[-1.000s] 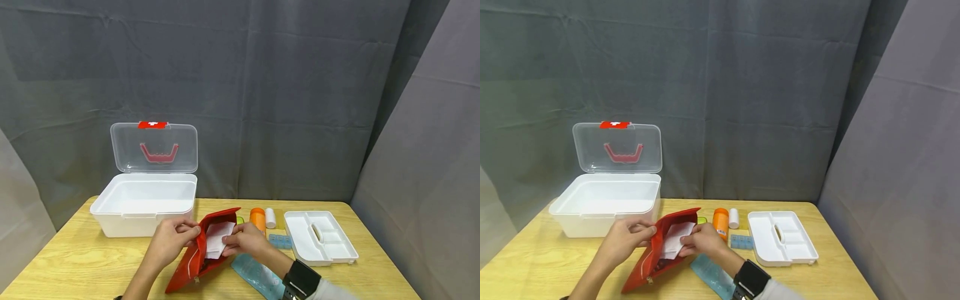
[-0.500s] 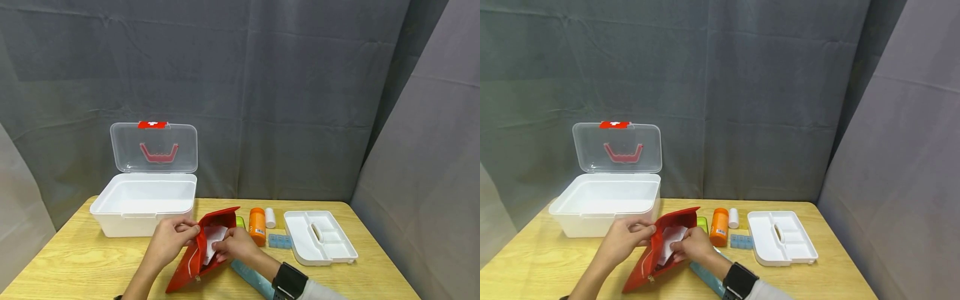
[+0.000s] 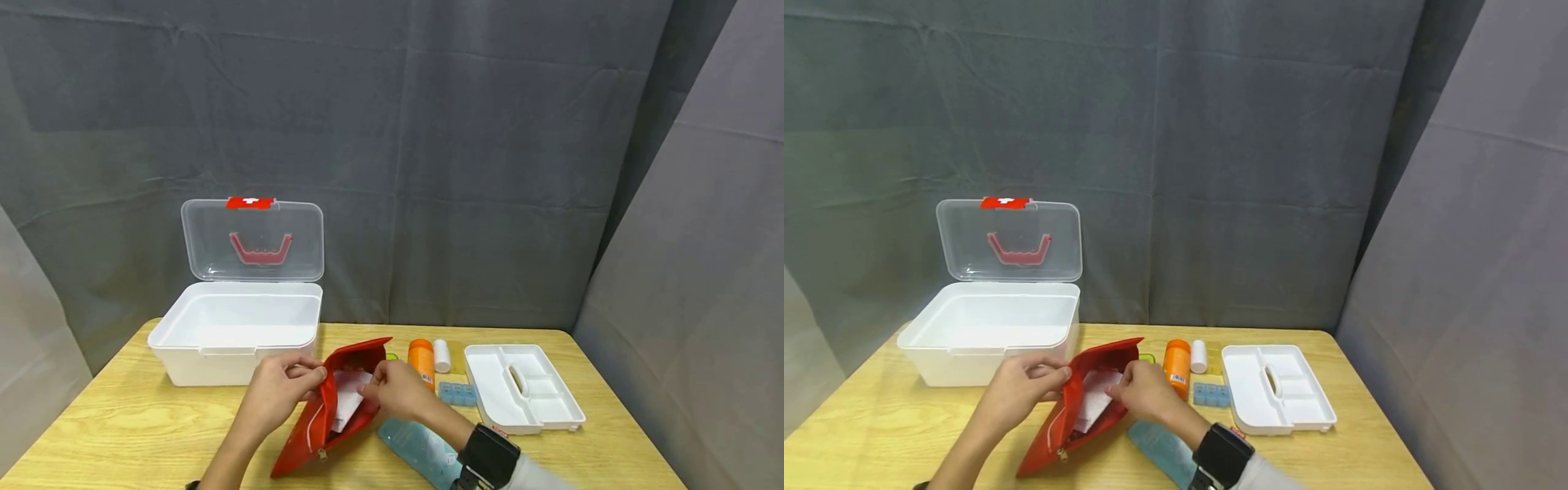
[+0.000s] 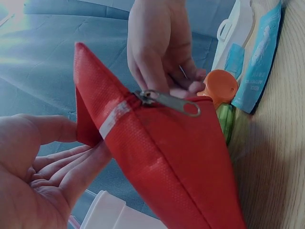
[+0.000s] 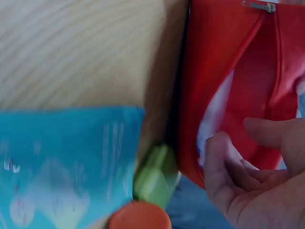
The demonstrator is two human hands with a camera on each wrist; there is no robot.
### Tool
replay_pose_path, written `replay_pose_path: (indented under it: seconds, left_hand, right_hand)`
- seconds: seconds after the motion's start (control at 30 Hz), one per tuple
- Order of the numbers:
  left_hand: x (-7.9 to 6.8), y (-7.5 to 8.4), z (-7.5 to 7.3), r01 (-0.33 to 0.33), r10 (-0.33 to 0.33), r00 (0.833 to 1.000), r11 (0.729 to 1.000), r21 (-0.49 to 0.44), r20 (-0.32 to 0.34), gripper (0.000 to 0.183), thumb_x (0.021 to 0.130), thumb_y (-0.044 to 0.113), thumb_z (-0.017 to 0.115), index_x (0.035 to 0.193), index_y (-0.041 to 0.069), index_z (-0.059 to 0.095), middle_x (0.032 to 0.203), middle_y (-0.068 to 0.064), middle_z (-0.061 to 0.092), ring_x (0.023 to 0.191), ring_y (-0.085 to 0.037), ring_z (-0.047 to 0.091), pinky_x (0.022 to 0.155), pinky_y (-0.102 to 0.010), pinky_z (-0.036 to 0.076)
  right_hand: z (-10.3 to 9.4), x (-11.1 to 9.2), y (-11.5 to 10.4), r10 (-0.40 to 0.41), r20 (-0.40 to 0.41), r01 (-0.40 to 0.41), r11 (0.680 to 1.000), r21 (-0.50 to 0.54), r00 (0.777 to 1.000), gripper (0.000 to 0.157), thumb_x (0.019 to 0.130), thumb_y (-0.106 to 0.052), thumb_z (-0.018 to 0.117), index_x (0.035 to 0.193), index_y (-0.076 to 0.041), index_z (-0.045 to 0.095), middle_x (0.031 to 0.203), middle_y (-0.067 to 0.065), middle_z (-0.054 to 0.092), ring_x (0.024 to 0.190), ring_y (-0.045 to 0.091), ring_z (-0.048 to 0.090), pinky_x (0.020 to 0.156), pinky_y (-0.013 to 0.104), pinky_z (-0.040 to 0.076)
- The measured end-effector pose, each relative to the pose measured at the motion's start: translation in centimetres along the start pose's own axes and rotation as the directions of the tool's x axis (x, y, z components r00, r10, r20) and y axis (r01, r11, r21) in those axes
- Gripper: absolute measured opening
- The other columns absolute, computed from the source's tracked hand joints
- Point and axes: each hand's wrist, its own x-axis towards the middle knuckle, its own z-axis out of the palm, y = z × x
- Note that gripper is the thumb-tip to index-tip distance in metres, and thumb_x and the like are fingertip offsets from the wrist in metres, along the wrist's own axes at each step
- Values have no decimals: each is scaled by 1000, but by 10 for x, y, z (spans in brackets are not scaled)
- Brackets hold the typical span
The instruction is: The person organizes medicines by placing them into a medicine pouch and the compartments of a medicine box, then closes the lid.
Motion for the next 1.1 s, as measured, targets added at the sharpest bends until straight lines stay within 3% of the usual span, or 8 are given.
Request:
replay_pose_path:
  seconds: [0.2,0.33,0.47,0.53,0.67,0.77,1.1]
  left_hand:
    - [-1,0,-1,-5,5,1000,1000,0,0,17,88,7,73,101,-4,74,90,-13,78,76,-19,75,67,-32,63]
    - [0,1,-2,-10,10,1000,1000,0,0,17,88,7,73,101,-3,75,89,-13,78,75,-19,75,67,-31,63]
    - [0,1,-2,-15,15,1000,1000,-11,5,17,88,7,72,101,-4,74,89,-14,78,76,-20,76,67,-31,63]
    - [0,2,-2,-14,14,1000,1000,-14,6,17,89,6,72,101,-5,74,89,-15,78,76,-20,76,68,-32,64]
    - [0,2,-2,-12,12,1000,1000,-14,5,17,89,6,72,101,-5,74,89,-15,78,76,-20,76,68,-34,64]
    - [0,1,-2,-12,12,1000,1000,-16,5,16,89,6,72,101,-5,74,89,-14,78,76,-20,76,68,-33,64]
    - [0,1,-2,-5,5,1000,1000,-22,1,16,89,5,72,101,-6,74,89,-15,77,76,-20,76,67,-31,63]
  right_hand:
    - [-20,-16,11,-79,5,79,976,-203,997,22,85,-17,77,73,-9,62,60,-4,55,55,11,47,48,24,37]
    - [-27,-28,22,10,66,10,956,-293,998,24,80,-18,83,86,-3,65,74,2,62,68,18,55,59,31,47]
    - [-26,-39,35,129,97,-84,923,-376,987,46,76,-18,87,107,4,63,96,15,66,91,31,64,78,48,56]
    - [-23,-43,42,162,97,-109,906,-409,982,61,74,-21,89,118,8,59,111,23,65,107,39,62,93,55,53]
    - [-18,-48,52,215,94,-153,884,-442,972,82,70,-25,93,128,16,51,129,35,53,125,49,52,107,61,44]
    - [-18,-48,56,233,99,-164,875,-455,967,83,66,-24,94,126,15,52,129,34,53,125,48,51,107,60,44]
    - [-23,-47,56,266,73,-213,884,-416,961,71,53,-16,100,110,-2,60,116,22,56,112,42,55,99,62,47]
